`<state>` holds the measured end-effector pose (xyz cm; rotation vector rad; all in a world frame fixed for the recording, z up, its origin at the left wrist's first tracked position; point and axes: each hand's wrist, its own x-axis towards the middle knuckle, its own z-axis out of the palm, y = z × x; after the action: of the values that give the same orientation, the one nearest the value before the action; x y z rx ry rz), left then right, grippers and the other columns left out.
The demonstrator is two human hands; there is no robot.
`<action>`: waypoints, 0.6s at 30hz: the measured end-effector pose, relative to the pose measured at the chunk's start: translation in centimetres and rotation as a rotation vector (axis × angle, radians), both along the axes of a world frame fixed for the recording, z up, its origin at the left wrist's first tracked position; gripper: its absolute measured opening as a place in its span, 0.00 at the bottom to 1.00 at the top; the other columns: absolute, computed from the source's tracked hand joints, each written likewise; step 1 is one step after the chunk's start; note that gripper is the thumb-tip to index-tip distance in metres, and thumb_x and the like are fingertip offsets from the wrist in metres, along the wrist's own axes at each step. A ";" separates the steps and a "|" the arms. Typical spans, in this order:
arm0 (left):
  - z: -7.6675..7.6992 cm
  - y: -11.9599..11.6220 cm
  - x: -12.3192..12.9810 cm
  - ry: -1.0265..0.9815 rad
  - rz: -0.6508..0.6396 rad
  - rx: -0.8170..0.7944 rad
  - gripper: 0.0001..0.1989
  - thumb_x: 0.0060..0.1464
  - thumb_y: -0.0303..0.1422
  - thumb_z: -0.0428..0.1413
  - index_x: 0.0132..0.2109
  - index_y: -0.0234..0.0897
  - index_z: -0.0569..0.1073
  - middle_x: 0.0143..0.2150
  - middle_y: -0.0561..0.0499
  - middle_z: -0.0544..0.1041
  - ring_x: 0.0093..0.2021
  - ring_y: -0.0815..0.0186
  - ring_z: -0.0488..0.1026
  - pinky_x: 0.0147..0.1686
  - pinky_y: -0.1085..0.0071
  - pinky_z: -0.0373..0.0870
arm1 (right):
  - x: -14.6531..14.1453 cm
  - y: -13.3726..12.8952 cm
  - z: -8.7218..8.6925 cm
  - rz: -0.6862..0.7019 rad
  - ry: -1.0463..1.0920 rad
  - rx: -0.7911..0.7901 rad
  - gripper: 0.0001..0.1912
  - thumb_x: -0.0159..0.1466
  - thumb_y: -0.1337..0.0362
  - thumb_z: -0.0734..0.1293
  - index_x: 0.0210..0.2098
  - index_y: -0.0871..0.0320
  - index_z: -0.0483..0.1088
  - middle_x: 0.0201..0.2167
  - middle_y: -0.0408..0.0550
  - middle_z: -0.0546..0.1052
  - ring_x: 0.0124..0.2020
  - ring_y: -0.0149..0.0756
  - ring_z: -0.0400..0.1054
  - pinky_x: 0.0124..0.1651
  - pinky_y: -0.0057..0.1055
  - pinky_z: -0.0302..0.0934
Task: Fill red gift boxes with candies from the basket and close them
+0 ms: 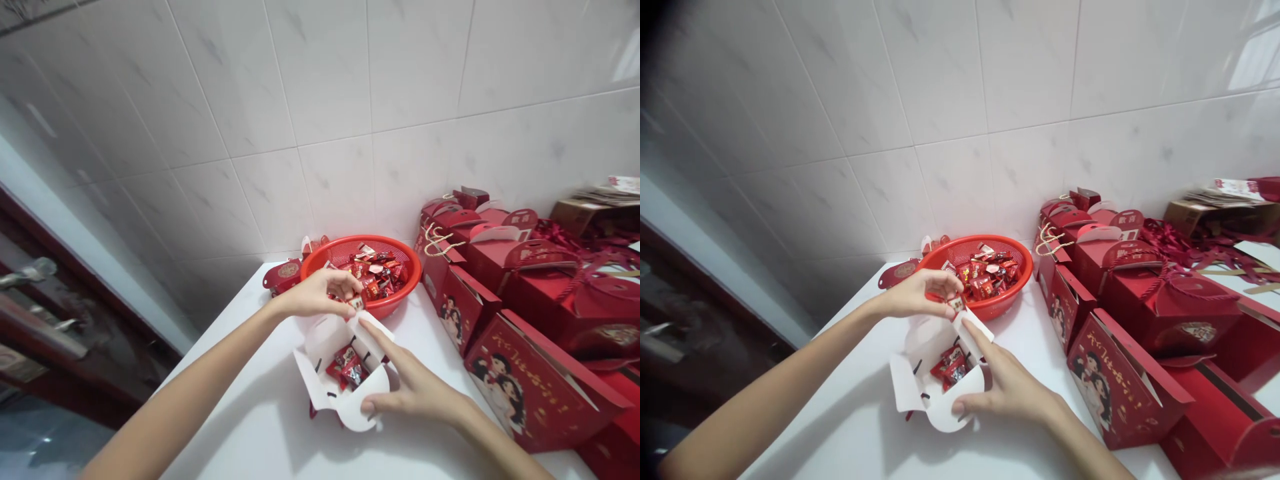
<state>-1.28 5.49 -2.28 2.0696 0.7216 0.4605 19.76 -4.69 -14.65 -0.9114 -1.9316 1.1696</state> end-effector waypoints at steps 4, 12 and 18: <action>1.5 -4.0 -0.4 0.186 -0.111 0.184 0.17 0.51 0.32 0.64 0.49 0.40 0.76 0.45 0.49 0.77 0.46 0.60 0.74 0.49 0.63 0.70 | 0.0 0.1 -0.1 0.004 0.000 0.030 0.60 0.55 0.51 0.77 0.74 0.53 0.39 0.72 0.57 0.52 0.71 0.55 0.51 0.68 0.49 0.52; 0.8 -7.2 -4.3 0.318 0.043 0.411 0.13 0.59 0.33 0.59 0.51 0.44 0.77 0.59 0.47 0.70 0.58 0.56 0.68 0.58 0.60 0.65 | 0.1 -0.2 -0.2 0.000 -0.032 0.029 0.60 0.56 0.50 0.76 0.74 0.51 0.37 0.73 0.56 0.49 0.71 0.53 0.50 0.68 0.47 0.53; -1.5 -7.5 -7.8 0.213 0.113 0.259 0.27 0.54 0.43 0.64 0.59 0.47 0.72 0.68 0.46 0.64 0.67 0.49 0.60 0.65 0.52 0.58 | -0.1 -0.4 -0.1 -0.022 0.017 0.073 0.61 0.55 0.47 0.76 0.74 0.52 0.37 0.74 0.57 0.46 0.73 0.54 0.46 0.70 0.49 0.48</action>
<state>-9.04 -2.01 -3.81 2.3538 0.9504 0.4184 19.63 -5.10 -14.72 -0.8793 -1.9324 1.0841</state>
